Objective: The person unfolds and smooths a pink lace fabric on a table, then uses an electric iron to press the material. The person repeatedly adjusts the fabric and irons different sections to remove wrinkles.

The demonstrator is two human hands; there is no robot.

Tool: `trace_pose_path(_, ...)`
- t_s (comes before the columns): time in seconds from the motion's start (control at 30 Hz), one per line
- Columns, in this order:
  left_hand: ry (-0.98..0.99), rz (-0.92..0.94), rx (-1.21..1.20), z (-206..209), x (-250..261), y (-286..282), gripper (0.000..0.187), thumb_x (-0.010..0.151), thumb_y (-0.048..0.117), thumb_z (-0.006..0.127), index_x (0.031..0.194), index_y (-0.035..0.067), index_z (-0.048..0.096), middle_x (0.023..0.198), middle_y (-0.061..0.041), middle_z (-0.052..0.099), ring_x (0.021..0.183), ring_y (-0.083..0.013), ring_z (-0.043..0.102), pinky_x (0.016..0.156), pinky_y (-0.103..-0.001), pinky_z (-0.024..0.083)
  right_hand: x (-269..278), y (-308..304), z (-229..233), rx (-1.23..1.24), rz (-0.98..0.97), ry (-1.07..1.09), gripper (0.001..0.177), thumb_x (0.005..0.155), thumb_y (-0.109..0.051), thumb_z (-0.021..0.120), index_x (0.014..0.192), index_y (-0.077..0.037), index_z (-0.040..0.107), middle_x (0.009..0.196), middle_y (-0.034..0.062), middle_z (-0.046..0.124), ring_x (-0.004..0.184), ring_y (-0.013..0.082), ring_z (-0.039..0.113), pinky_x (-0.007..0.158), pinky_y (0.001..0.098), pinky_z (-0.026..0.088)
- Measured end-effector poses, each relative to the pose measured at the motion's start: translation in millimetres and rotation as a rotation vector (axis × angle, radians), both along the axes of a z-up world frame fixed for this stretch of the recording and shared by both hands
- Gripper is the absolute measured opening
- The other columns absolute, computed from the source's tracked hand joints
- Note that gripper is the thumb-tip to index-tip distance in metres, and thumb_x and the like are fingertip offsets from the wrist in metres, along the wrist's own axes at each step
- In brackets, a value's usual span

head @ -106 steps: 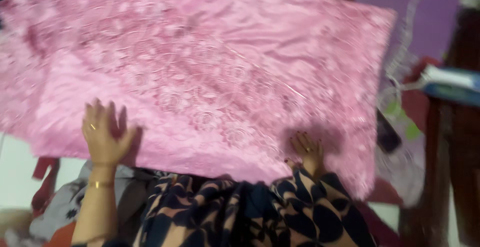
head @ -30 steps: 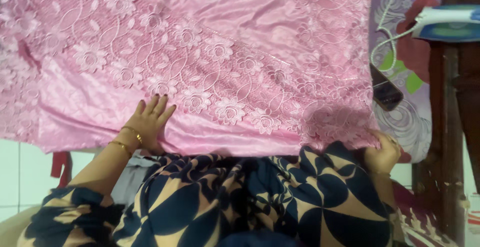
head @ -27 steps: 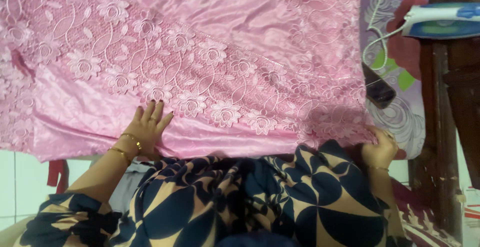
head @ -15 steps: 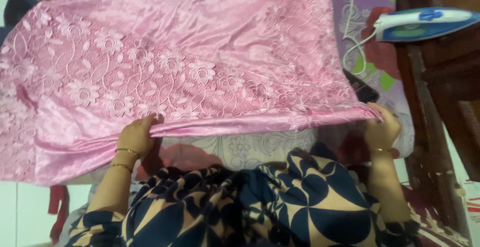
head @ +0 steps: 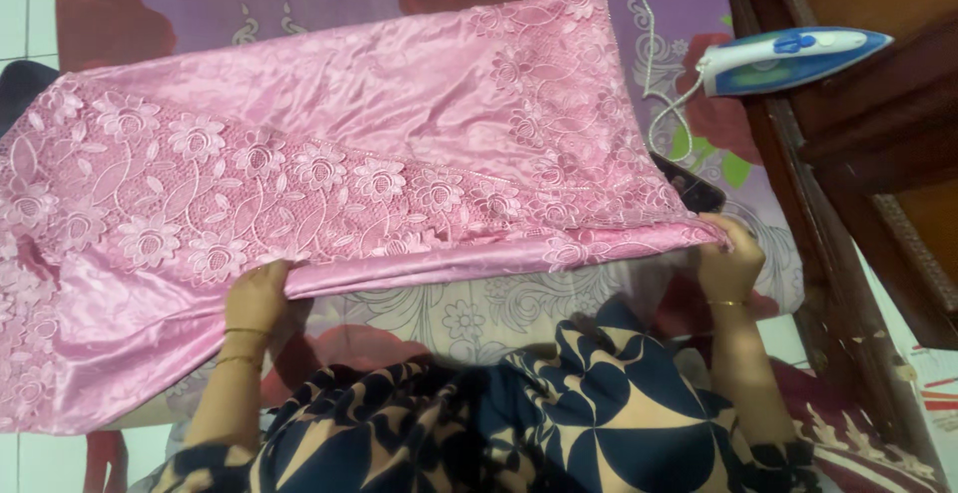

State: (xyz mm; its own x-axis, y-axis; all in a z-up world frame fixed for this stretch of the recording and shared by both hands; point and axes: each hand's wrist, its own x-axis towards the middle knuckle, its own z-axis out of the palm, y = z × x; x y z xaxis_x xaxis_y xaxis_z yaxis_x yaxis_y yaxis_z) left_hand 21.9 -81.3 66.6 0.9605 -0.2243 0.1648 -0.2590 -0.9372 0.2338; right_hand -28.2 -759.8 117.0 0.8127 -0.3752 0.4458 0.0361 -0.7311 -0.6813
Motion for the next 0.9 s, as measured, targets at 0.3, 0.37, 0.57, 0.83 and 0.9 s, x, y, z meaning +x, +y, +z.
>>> trace_pose_path(0.3, 0.447, 0.031, 0.273, 11.3, -71.5, 46.0, 0.038, 0.081, 0.022, 0.069, 0.118, 0.021, 0.061, 0.095, -0.010, 0.077, 0.087, -0.0321, 0.075, 0.078, -0.047, 0.060, -75.1, -32.9, 24.5, -0.031, 0.119, 0.296, 0.025, 0.090, -0.005, 0.068, 0.115, -0.003, 0.074, 0.113, 0.0144, 0.074, 0.100, 0.0213, 0.072, 0.085, 0.0314, 0.057)
trace_pose_path(0.37, 0.733, 0.133, 0.256, 19.7, -96.2, 58.8, 0.029, 0.088, 0.011, 0.062, 0.117, 0.018, 0.062, 0.102, -0.015, 0.077, 0.090, -0.0336, 0.076, 0.084, -0.049, 0.059, -96.8, -40.1, 40.8, -0.004, 0.129, 0.403, 0.031, 0.085, -0.005, 0.070, 0.115, -0.003, 0.073, 0.114, 0.0144, 0.074, 0.098, 0.0213, 0.072, 0.082, 0.0312, 0.059)
trace_pose_path(0.57, 0.923, 0.035, 0.169, 51.9, -112.2, 94.2, 0.043, 0.085, 0.022, 0.067, 0.127, 0.029, 0.071, 0.102, -0.010, 0.083, 0.094, -0.0262, 0.082, 0.095, -0.041, 0.060, -108.3, -49.6, 88.9, 0.158, 0.234, 0.688, 0.030, 0.080, 0.001, 0.075, 0.109, -0.005, 0.080, 0.099, 0.0117, 0.083, 0.086, 0.0232, 0.077, 0.078, 0.0342, 0.062)
trace_pose_path(0.83, 0.987, 0.179, -0.198, 54.7, 25.2, 115.3, 0.033, 0.083, 0.016, 0.065, 0.111, 0.011, 0.082, 0.094, -0.014, 0.081, 0.090, -0.0290, 0.076, 0.085, -0.042, 0.062, 21.0, -44.2, 101.5, -0.007, 0.265, 0.544, 0.036, 0.080, 0.003, 0.077, 0.116, 0.001, 0.074, 0.106, 0.0109, 0.076, 0.093, 0.0180, 0.071, 0.082, 0.0327, 0.057)
trace_pose_path(0.9, 0.940, 0.222, -0.268, 29.6, 63.4, 121.4, 0.035, 0.085, 0.015, 0.060, 0.114, 0.009, 0.079, 0.095, -0.017, 0.079, 0.087, -0.0317, 0.077, 0.084, -0.042, 0.060, 83.0, -44.8, 88.3, 0.099, 0.278, 0.492, 0.032, 0.085, -0.002, 0.075, 0.117, 0.002, 0.074, 0.106, 0.0110, 0.075, 0.094, 0.0167, 0.066, 0.084, 0.0309, 0.054)
